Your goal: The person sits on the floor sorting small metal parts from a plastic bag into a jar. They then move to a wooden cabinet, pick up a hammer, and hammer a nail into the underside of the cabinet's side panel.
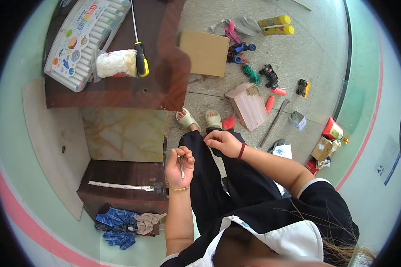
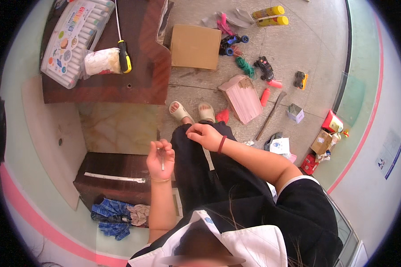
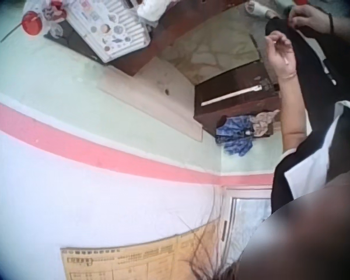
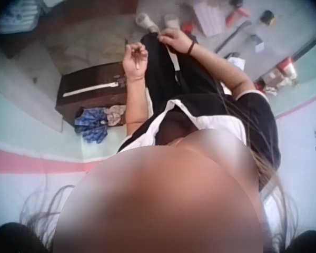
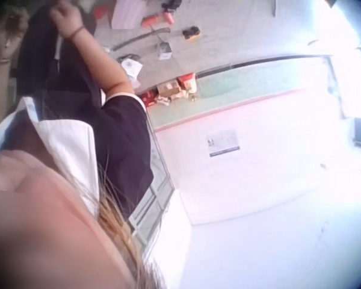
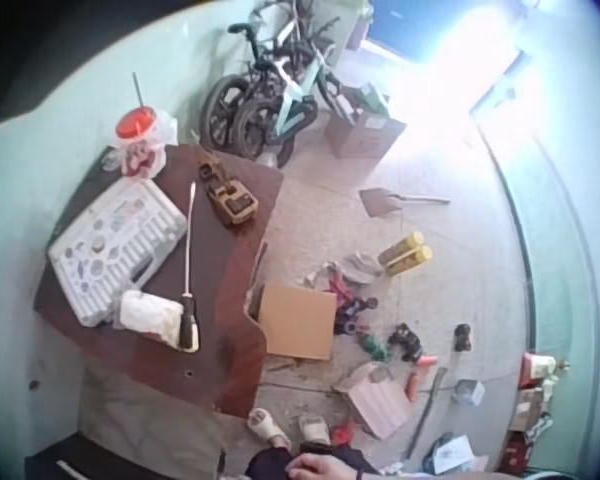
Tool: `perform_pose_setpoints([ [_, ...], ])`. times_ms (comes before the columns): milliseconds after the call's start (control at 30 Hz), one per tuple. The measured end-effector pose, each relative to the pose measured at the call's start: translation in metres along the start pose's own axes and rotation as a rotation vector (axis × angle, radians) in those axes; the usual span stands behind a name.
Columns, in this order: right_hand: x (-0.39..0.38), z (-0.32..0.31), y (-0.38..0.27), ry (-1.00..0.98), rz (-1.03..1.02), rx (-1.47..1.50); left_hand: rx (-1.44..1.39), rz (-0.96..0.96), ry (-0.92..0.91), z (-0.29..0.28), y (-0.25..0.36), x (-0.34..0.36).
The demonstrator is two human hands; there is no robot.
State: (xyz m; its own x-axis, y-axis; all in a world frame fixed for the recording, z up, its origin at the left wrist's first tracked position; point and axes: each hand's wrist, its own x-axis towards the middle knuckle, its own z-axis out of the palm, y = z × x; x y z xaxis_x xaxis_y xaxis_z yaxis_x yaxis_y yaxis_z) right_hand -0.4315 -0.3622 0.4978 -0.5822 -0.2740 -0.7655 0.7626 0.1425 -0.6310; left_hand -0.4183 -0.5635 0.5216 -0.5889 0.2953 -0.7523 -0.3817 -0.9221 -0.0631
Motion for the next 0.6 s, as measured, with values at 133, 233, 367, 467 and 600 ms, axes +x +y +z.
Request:
perform_pose_setpoints([
  [133, 0.016, -0.018, 0.009, -0.003, 0.091, -0.009, -0.197, -0.009, -0.049, -0.006, -0.002, 0.008],
  [233, 0.031, -0.033, 0.0, 0.004, 0.072, -0.096, -0.286, -0.002, 0.068, -0.017, -0.003, 0.024],
  [367, 0.088, -0.076, 0.022, 0.056, -0.056, -0.329, -0.308, 0.099, 0.271, -0.063, -0.015, 0.061],
  [467, 0.156, -0.128, 0.042, 0.193, 0.03, -0.346, -0.29, 0.195, 0.379, -0.094, -0.03, 0.097],
  [600, 0.252, -0.217, 0.066, 0.235, 0.046, -0.568, -0.267, 0.238, 0.214, -0.126, -0.044, 0.144],
])
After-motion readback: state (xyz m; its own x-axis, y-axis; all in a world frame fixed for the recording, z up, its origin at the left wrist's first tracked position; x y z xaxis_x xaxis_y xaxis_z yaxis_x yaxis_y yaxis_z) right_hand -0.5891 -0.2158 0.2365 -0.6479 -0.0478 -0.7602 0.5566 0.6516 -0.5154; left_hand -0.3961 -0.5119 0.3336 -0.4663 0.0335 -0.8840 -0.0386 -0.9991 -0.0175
